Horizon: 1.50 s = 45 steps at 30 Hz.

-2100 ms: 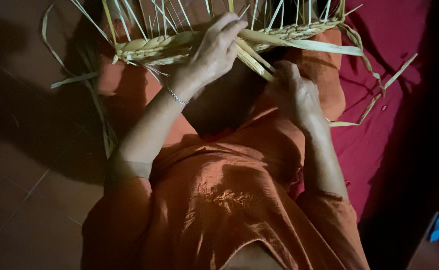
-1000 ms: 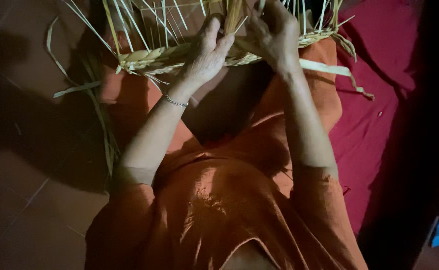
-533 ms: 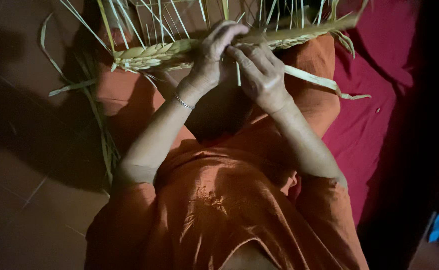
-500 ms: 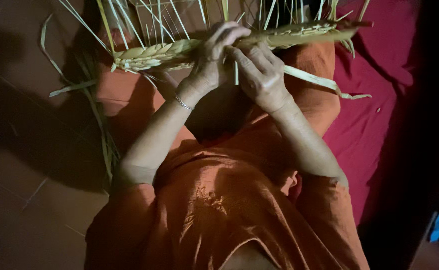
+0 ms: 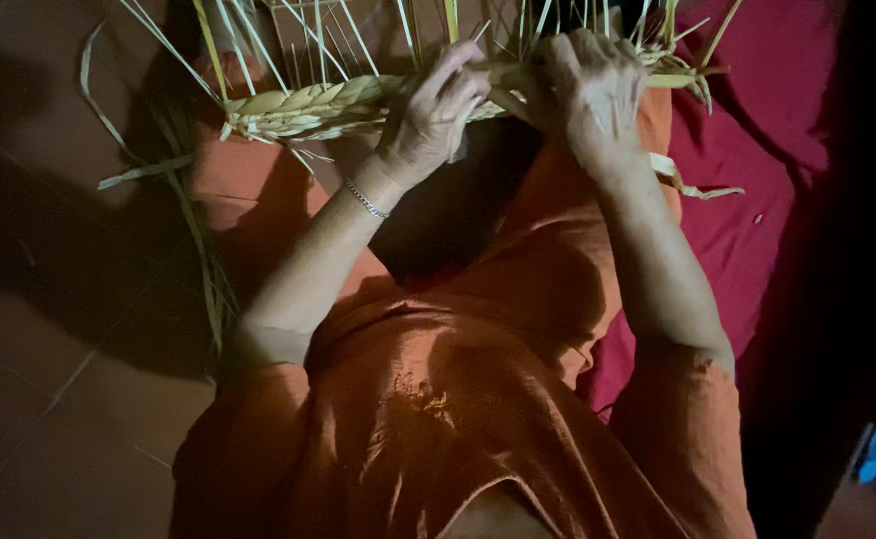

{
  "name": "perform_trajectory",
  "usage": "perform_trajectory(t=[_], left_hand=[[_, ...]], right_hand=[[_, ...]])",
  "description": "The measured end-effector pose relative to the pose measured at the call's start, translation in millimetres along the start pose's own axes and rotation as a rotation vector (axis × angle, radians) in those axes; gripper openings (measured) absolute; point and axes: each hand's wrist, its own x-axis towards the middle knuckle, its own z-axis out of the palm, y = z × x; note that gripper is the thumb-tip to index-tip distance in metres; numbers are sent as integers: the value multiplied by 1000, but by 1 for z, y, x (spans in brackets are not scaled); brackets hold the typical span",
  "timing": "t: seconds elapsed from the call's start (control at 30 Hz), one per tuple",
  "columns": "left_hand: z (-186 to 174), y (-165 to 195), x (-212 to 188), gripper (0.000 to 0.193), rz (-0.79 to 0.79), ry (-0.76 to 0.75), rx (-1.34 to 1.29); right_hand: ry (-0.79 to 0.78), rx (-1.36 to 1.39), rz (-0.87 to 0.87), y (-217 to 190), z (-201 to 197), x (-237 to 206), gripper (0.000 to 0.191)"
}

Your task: The person weaves a basket by hand, interlacing dried palm leaves through a circular frame. They trim excess strands with scissors and continue weaving along the rim, adjusting the basket's position as needed.

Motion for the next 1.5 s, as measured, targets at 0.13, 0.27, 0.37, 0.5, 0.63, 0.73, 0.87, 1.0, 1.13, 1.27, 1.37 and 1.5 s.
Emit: perform_trajectory(t=[0.13,0.27,0.37,0.5,0.63,0.73,0.87,1.0,1.13,1.27,1.37,1.5], left_hand=[[-2,-9,-5,27,-44,-76,51],[22,-27,14,25,-200,-109,-84],[28,-35,26,56,-678,-430,-33],[20,-27,42,24,-359,-91,-27],[11,-21,54,19,-649,-213,-101],[10,-22,56,16,-713,-266,-88],[11,-24,52,16,-699,-299,-62],[6,-22,49,19,-657,-305,-3],[4,-21,42,24,-595,-245,-33],[23,-24,30,43,-149,103,-47],[37,-31,21,41,-555,-169,-208],[37,-35,17,25,-219,-122,-79]], right_hand=[[169,-20,29,4,36,-1,46],[185,13,94,0,43,-13,52],[145,17,85,-5,36,-27,33],[62,-1,222,-10,26,-45,30],[-55,123,250,16,0,-83,32],[-243,-93,290,48,-17,-124,44],[-262,-181,431,84,-56,-180,58],[-235,-40,897,85,-84,-204,52],[116,-670,358,62,-81,-181,32],[262,-61,301,10,-63,-150,30],[98,84,172,-37,-32,-127,36],[-66,192,302,-44,-19,-99,53]])
